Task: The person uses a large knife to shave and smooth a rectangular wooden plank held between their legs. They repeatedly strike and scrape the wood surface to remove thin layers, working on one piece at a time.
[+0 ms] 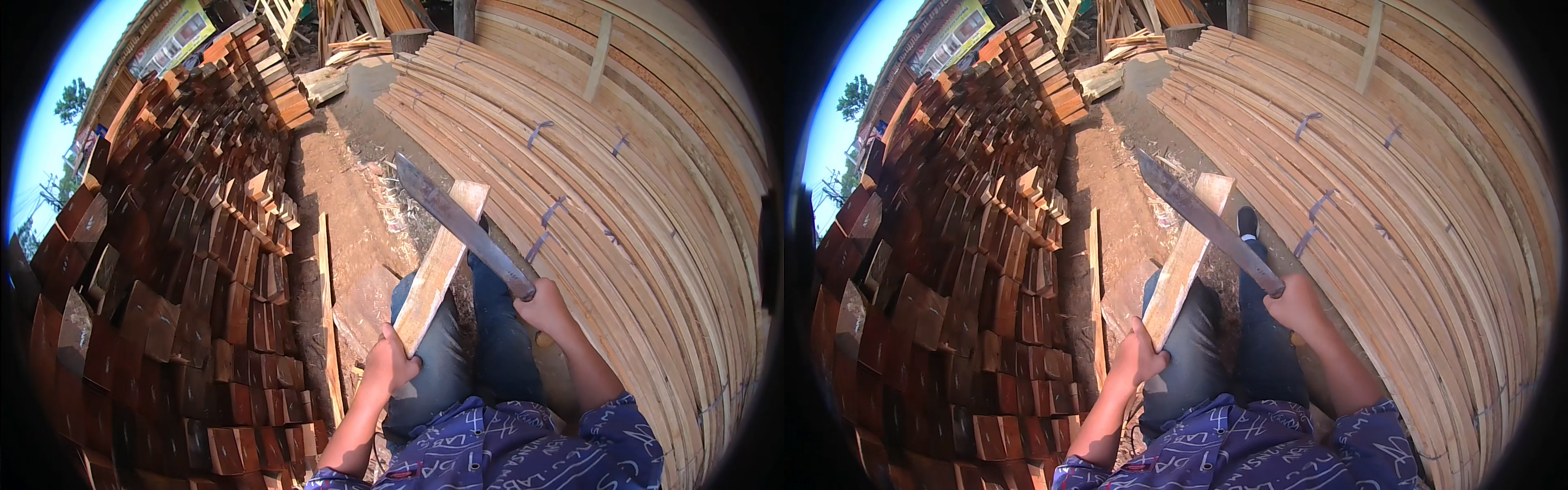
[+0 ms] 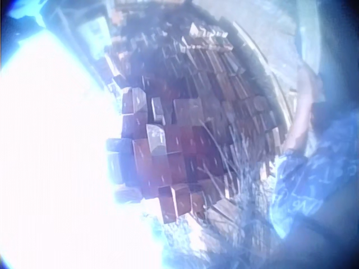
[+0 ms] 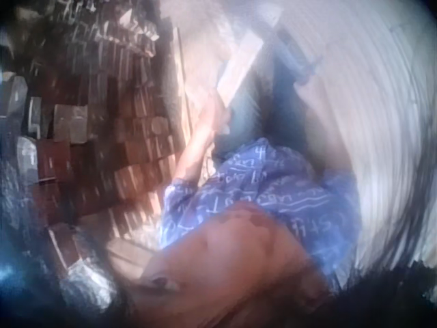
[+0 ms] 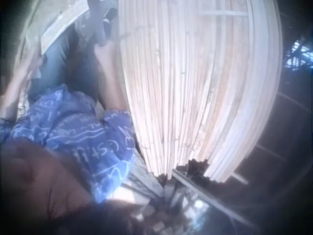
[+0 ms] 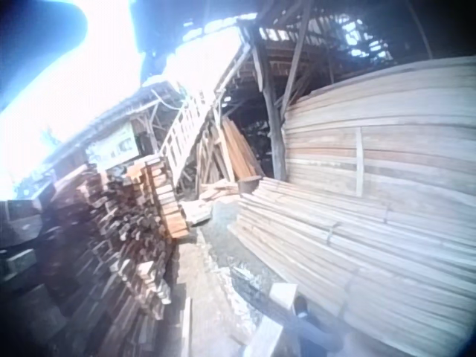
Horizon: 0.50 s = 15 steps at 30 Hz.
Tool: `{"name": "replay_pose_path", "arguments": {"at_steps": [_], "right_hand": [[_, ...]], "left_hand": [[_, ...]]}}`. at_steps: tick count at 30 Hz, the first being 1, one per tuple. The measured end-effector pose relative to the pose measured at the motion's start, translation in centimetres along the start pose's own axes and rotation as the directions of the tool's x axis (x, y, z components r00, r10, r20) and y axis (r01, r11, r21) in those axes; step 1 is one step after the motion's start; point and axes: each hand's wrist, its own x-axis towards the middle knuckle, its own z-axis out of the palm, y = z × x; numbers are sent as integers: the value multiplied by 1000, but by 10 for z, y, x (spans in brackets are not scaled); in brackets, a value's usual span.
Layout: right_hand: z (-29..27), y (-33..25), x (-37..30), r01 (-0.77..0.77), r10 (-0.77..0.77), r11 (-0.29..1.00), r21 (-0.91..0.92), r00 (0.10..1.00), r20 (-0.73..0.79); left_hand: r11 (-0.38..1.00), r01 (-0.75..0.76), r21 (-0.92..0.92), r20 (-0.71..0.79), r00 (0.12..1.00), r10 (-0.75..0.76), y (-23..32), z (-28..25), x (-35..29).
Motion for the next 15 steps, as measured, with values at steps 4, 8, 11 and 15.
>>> {"name": "replay_pose_path", "arguments": {"at_steps": [4, 8, 11, 15], "right_hand": [[-21, 6, -5, -4, 4, 1000, 4, 997, 71], [-26, -24, -26, -16, 14, 973, 231, 1000, 7], [-35, -44, -56, 118, -119, 993, 19, 993, 27], [-48, -46, -60, 270, -254, 892, -363, 963, 91]], "left_hand": [[999, -10, 36, -66, 998, 12, 7, -15, -27], [995, -82, -52, -103, 992, 77, 19, -27, -65], [994, -102, -42, -133, 987, 95, 19, -27, -84], [995, -70, -75, -119, 991, 60, 16, -18, -67]]}}
